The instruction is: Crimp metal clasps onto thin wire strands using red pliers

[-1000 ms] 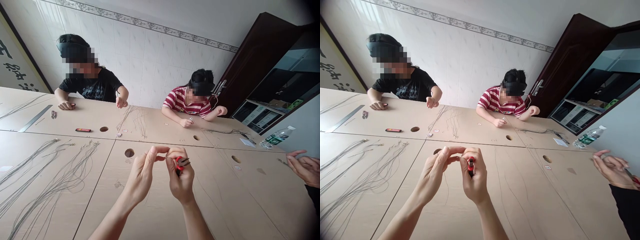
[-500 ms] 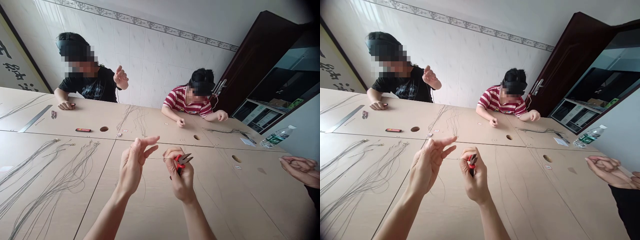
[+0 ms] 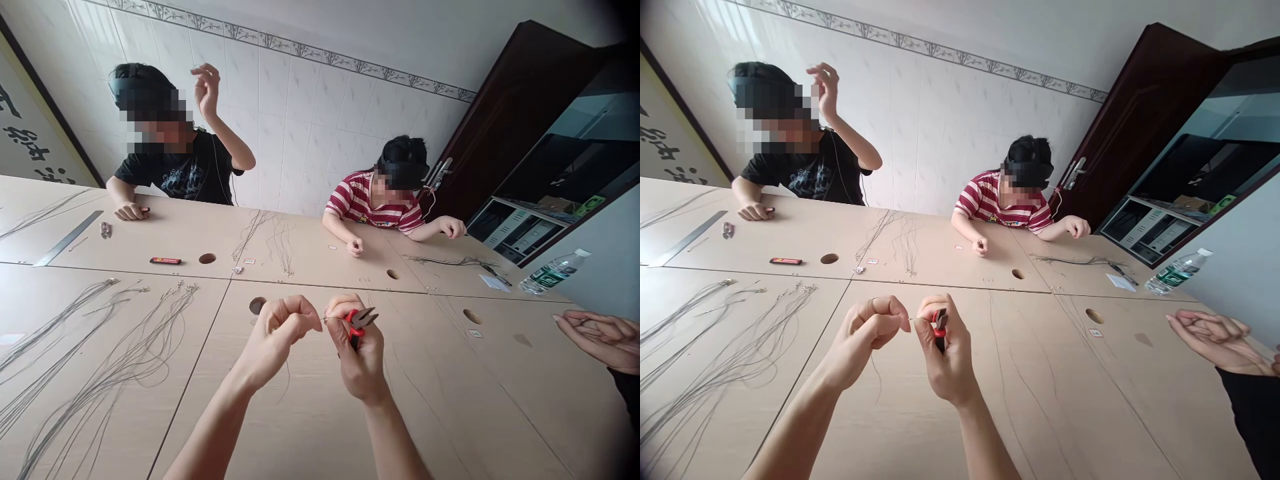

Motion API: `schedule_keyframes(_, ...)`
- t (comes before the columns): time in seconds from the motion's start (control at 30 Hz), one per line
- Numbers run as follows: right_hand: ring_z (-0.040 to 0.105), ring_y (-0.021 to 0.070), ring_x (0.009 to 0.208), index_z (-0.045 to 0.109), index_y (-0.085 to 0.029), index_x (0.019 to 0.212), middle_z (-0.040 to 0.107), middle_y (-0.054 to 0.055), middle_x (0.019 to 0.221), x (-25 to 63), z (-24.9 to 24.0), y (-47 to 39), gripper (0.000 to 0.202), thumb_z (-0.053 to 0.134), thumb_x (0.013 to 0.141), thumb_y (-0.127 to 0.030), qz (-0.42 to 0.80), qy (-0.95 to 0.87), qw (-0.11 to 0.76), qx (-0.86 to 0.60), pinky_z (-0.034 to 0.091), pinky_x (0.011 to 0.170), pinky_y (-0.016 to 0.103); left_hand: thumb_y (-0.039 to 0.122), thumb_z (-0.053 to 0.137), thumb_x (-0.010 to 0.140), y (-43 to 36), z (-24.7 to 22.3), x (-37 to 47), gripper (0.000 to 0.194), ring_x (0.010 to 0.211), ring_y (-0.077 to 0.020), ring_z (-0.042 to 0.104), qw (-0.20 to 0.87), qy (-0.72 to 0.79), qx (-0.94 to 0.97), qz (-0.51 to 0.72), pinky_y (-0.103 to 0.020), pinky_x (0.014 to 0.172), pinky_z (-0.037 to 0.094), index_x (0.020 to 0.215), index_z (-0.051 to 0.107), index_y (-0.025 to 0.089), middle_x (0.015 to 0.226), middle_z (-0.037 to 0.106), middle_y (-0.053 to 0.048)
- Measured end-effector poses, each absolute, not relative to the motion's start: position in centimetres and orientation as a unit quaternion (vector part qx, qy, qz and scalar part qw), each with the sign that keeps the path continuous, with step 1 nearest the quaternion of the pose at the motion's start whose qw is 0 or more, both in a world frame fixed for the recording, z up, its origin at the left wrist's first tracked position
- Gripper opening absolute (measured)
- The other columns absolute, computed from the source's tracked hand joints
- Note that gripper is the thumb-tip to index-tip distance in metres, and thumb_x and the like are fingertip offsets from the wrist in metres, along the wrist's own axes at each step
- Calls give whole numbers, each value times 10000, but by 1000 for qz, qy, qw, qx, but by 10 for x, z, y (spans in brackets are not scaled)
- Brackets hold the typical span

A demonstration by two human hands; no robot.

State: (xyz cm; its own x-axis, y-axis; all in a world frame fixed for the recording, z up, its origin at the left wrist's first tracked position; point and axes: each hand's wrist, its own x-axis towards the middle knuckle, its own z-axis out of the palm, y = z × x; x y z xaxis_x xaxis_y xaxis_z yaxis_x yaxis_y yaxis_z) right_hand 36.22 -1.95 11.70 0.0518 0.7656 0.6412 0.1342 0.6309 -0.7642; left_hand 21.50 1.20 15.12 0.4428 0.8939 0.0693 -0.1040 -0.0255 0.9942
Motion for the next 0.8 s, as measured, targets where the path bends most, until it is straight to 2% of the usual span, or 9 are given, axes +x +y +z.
schedule_keyframes(0.23, 472, 110, 756, 489, -215, 839, 465, -3, 868, 362, 115, -19, 151, 481, 988, -193, 263, -643, 627, -353, 381, 654, 258, 235, 549, 651, 15, 151, 217, 112, 465, -64, 134, 668, 326, 535, 403, -251, 472, 100, 606, 615, 158, 444, 199, 106)
schedule_keyframes(0.43, 473, 111, 766, 489, -220, 857, 478, -3, 877, 364, 114, -19, 137, 477, 989, -187, 268, -653, 612, -357, 371, 662, 262, 242, 556, 663, 16, 152, 215, 131, 452, -54, 132, 666, 323, 535, 406, -253, 473, 94, 602, 630, 151, 426, 237, 107)
schedule_keyframes(0.63, 470, 111, 763, 490, -217, 857, 482, 0, 877, 365, 116, -20, 139, 472, 992, -189, 263, -657, 609, -359, 367, 661, 262, 237, 543, 661, 16, 152, 214, 123, 476, -65, 126, 666, 324, 532, 409, -260, 483, 91, 608, 617, 154, 457, 210, 99)
schedule_keyframes(0.8, 471, 111, 765, 492, -213, 855, 474, 3, 886, 363, 115, -20, 141, 470, 994, -194, 261, -651, 614, -363, 382, 683, 266, 262, 497, 768, 16, 148, 214, 203, 530, -96, 153, 637, 335, 549, 425, -270, 504, 124, 623, 595, 160, 518, 186, 75)
